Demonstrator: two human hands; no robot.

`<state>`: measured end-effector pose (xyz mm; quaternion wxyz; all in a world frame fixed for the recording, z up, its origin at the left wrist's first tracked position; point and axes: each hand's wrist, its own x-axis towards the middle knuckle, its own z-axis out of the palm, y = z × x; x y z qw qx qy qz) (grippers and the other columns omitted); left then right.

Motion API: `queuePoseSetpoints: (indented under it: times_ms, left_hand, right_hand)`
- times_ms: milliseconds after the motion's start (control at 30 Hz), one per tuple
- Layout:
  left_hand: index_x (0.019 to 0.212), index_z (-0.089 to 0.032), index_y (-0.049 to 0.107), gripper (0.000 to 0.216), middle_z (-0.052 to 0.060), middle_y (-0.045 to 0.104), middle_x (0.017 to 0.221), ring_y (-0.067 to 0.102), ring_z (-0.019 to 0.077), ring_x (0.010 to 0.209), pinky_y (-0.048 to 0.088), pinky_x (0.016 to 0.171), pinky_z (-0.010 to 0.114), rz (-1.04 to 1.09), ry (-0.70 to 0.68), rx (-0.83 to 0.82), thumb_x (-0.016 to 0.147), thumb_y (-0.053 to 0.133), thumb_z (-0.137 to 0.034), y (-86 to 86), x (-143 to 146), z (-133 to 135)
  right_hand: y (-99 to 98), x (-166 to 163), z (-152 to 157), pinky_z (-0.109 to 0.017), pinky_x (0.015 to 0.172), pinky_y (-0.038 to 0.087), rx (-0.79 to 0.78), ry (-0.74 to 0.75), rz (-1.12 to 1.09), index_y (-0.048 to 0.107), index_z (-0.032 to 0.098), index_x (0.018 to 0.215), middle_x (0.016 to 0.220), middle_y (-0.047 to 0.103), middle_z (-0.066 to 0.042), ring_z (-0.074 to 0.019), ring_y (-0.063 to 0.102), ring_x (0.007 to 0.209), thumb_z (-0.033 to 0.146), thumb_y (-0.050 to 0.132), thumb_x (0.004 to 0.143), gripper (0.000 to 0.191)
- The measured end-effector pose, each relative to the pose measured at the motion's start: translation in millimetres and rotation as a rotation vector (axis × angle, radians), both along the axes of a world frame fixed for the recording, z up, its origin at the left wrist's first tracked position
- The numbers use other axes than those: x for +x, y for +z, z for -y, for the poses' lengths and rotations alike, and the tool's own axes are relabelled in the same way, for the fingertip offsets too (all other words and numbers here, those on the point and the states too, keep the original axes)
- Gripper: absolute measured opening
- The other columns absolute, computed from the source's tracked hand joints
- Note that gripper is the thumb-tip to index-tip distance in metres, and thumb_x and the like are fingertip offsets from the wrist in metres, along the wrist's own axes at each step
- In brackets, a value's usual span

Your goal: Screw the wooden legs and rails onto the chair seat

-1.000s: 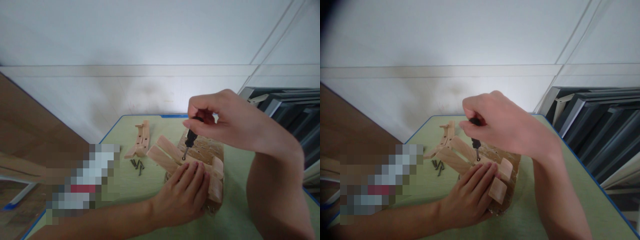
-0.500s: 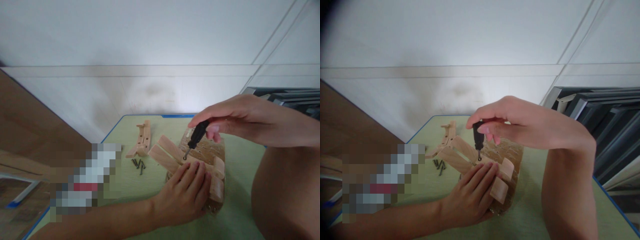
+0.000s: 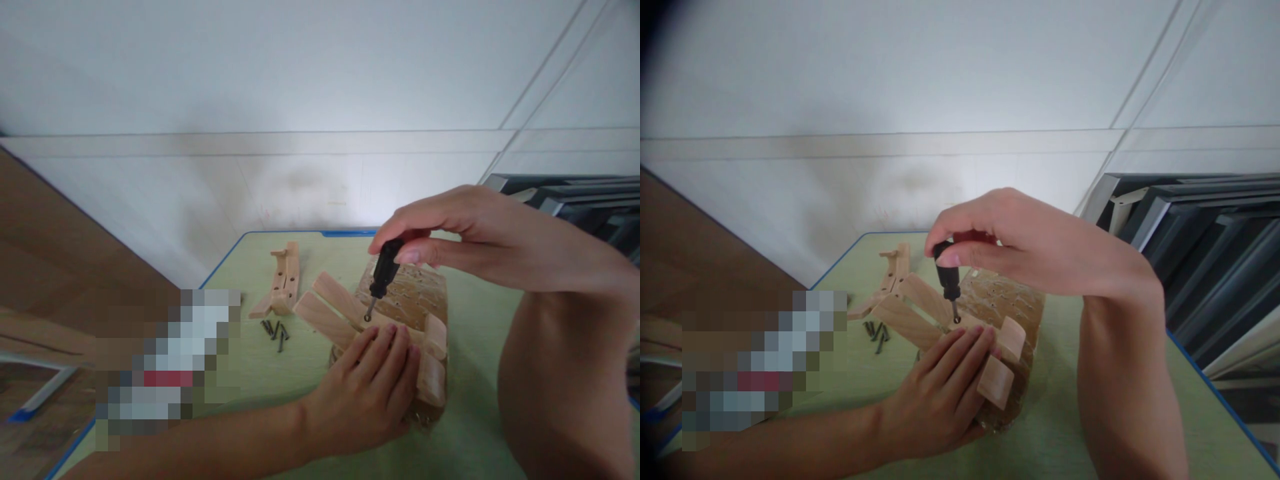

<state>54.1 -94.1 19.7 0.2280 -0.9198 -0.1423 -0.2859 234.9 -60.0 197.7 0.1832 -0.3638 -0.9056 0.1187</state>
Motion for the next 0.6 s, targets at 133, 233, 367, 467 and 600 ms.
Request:
queuePoseSetpoints:
  times_ms: [133, 233, 367, 467, 600]
  left_hand:
    - [0.115, -0.007, 0.055, 0.050, 0.020, 0.055, 0.123, 0.050, 0.0314, 0.116, 0.037, 0.099, 0.044, 0.000, -0.003, 0.006, 0.082, 0.042, -0.043, 0.6, -0.5, -0.6]
    - [0.116, -0.008, 0.054, 0.051, 0.019, 0.054, 0.124, 0.050, 0.0318, 0.115, 0.038, 0.098, 0.043, -0.002, 0.002, 0.009, 0.082, 0.041, -0.043, 1.2, -0.9, -0.4]
    - [0.115, -0.008, 0.055, 0.049, 0.019, 0.054, 0.124, 0.051, 0.0308, 0.116, 0.038, 0.098, 0.043, 0.000, 0.002, 0.003, 0.083, 0.040, -0.042, 2.1, -0.4, 0.9]
    - [0.114, -0.008, 0.055, 0.051, 0.019, 0.055, 0.123, 0.050, 0.0313, 0.116, 0.038, 0.098, 0.043, -0.002, 0.005, -0.003, 0.083, 0.040, -0.045, 2.5, 0.3, 1.3]
    - [0.115, -0.007, 0.055, 0.055, 0.020, 0.055, 0.123, 0.050, 0.0326, 0.116, 0.038, 0.098, 0.043, -0.007, 0.003, 0.005, 0.082, 0.040, -0.048, 2.1, 0.2, 0.4]
  right_hand:
    - [0.3, -2.5, -0.3, -0.025, 0.063, 0.045, 0.003, -0.012, -0.012, 0.065, 0.021, 0.094, 0.086, 0.067, -0.002, -0.0153, 0.060, 0.077, 0.038, 0.046, 0.087, 0.026]
    - [1.1, -4.2, 0.2, -0.026, 0.060, 0.044, 0.008, -0.016, -0.006, 0.065, 0.020, 0.090, 0.083, 0.067, -0.003, -0.0150, 0.060, 0.073, 0.036, 0.046, 0.087, 0.024]
    - [0.9, -5.7, 0.8, -0.027, 0.057, 0.043, 0.005, -0.022, 0.003, 0.064, 0.020, 0.089, 0.079, 0.066, -0.002, -0.0146, 0.059, 0.069, 0.036, 0.048, 0.086, 0.023]
    - [0.2, -6.7, 0.3, -0.027, 0.055, 0.042, 0.002, -0.036, 0.003, 0.063, 0.020, 0.087, 0.077, 0.065, -0.002, -0.0145, 0.057, 0.067, 0.036, 0.050, 0.085, 0.021]
    - [-0.3, -7.9, -1.2, -0.028, 0.051, 0.038, -0.023, -0.051, 0.000, 0.061, 0.020, 0.082, 0.070, 0.062, -0.001, -0.0136, 0.052, 0.061, 0.035, 0.052, 0.083, 0.018]
